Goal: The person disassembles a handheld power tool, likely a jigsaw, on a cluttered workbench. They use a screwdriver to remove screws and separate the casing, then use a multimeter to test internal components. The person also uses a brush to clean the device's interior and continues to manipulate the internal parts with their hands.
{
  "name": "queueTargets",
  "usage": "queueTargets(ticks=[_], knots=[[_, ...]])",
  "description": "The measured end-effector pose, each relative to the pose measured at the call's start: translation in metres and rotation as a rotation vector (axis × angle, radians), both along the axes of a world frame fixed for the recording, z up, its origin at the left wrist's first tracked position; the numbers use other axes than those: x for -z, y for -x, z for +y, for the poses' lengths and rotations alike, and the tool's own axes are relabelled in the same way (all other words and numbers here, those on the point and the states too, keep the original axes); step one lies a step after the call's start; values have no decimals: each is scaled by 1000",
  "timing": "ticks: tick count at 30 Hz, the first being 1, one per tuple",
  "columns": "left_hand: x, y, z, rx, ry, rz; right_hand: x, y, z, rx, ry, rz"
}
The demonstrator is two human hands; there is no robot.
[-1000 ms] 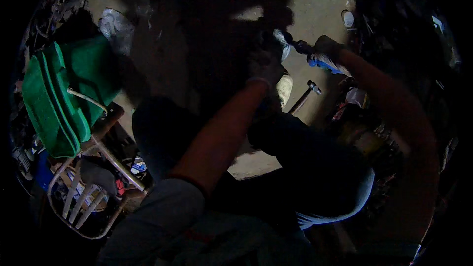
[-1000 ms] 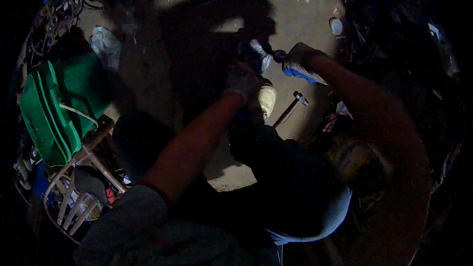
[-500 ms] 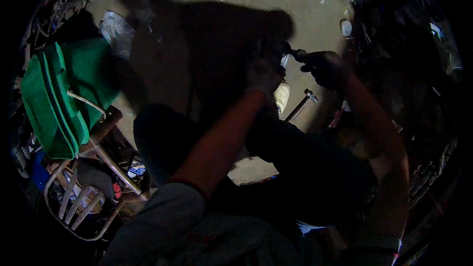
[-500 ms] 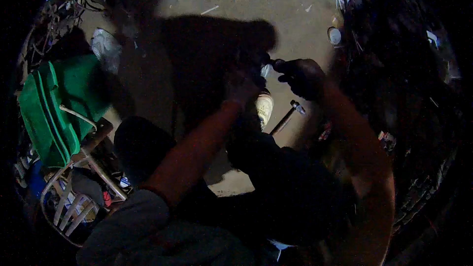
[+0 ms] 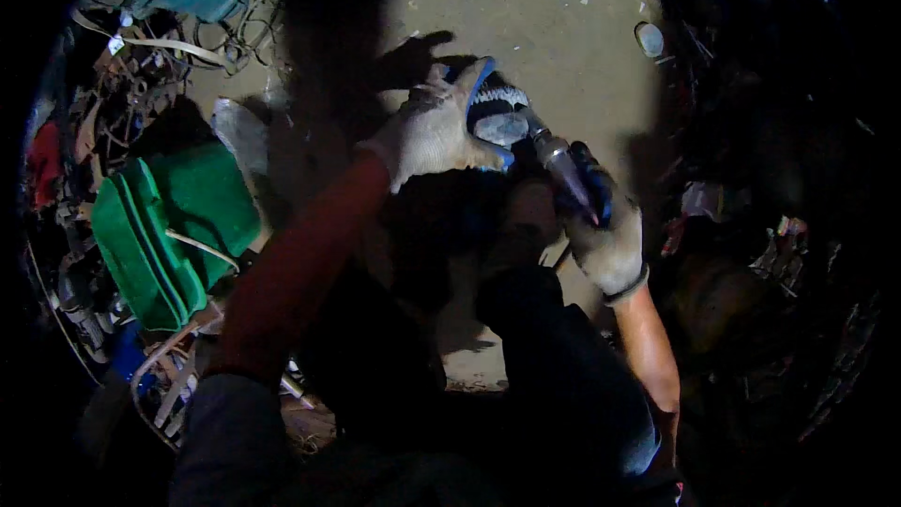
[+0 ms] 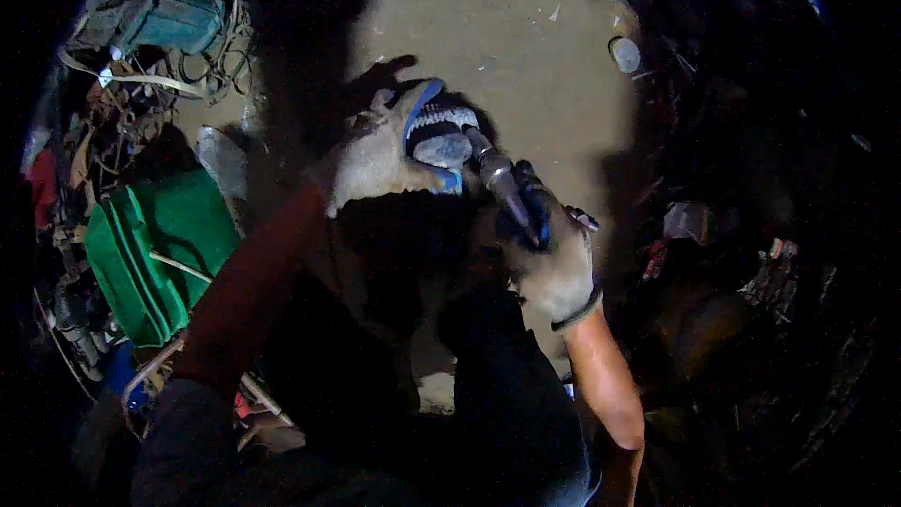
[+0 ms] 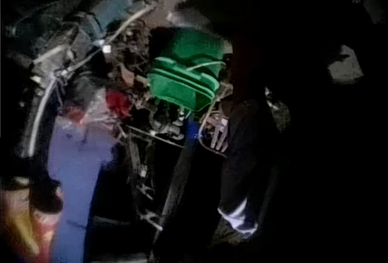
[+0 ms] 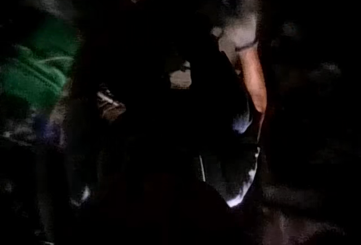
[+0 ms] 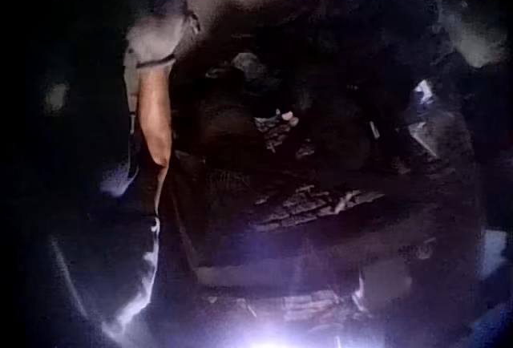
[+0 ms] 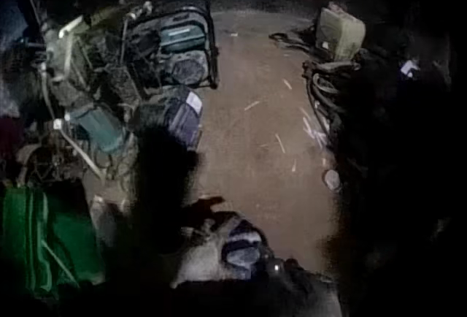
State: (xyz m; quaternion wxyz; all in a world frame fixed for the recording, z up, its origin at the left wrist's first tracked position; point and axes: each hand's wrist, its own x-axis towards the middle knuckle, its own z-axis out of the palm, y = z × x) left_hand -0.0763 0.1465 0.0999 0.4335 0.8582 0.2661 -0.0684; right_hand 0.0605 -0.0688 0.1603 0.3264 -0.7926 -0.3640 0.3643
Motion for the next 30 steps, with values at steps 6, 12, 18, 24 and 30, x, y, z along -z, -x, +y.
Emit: queueTargets(ticks=[6,12,18,24,30], knots=[[-32,22,-22,184,-263,132,2,22,-60,-212,-156,-177],[-48,33,-48,154,-193,121,-21,25,-58,549,-1,1048],[-41,43,-49,117,-108,78,-16,-3,-47,381,230,1691],[-46,34,-51,88,-172,160,-18,-23,-15,180,622,1150],[-40,44,-49,90,-150,80,-27,-10,-11,103,596,896]])
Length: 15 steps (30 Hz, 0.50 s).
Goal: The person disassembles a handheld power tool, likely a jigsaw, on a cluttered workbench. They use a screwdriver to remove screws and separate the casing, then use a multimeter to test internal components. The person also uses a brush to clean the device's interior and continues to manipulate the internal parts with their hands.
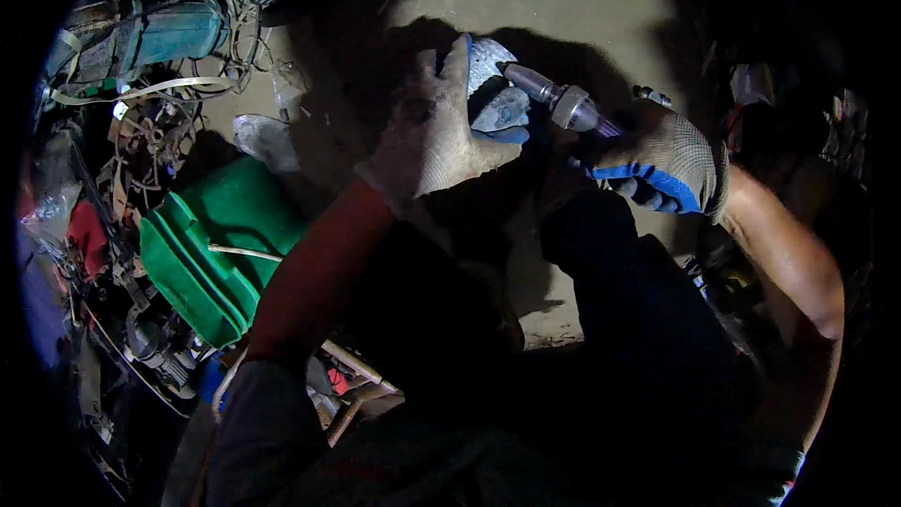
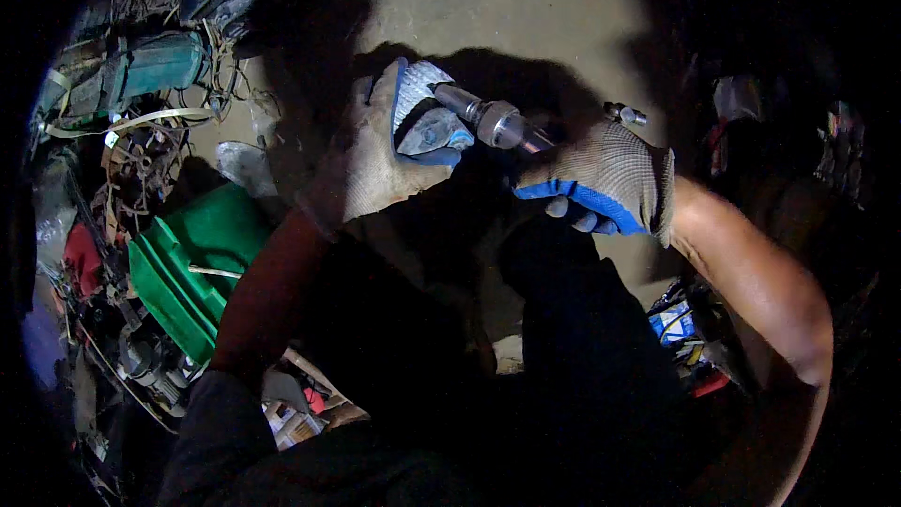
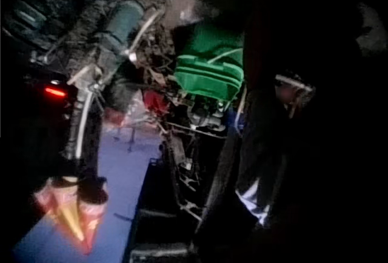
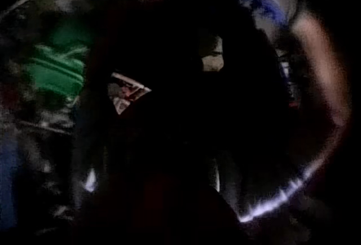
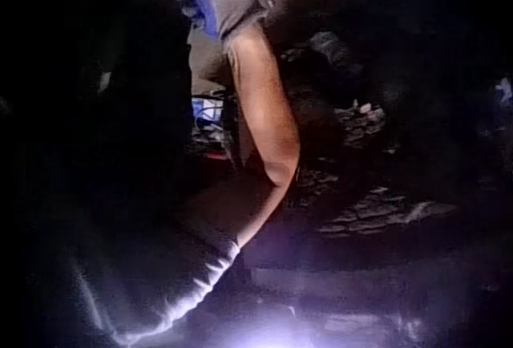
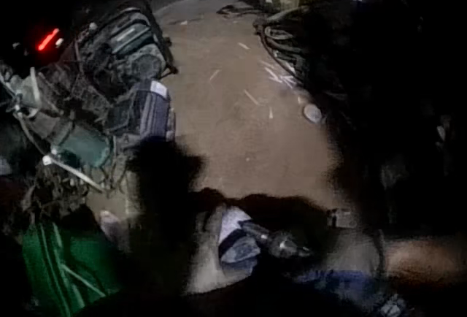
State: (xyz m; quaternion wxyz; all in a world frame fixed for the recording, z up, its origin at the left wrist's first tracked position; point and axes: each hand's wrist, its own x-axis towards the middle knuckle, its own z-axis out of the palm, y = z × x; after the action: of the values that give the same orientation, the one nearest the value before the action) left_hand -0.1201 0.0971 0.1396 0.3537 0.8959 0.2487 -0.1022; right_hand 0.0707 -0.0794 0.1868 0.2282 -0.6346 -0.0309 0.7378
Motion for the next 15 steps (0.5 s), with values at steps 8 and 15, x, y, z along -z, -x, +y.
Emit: queueTargets(ticks=[8,15], knots=[[18,17,-1,71,18,-187,-20,15,21,-336,-68,-270],[19,10,-5,-17,69,-95,-13,21,15,-727,-131,-855]])
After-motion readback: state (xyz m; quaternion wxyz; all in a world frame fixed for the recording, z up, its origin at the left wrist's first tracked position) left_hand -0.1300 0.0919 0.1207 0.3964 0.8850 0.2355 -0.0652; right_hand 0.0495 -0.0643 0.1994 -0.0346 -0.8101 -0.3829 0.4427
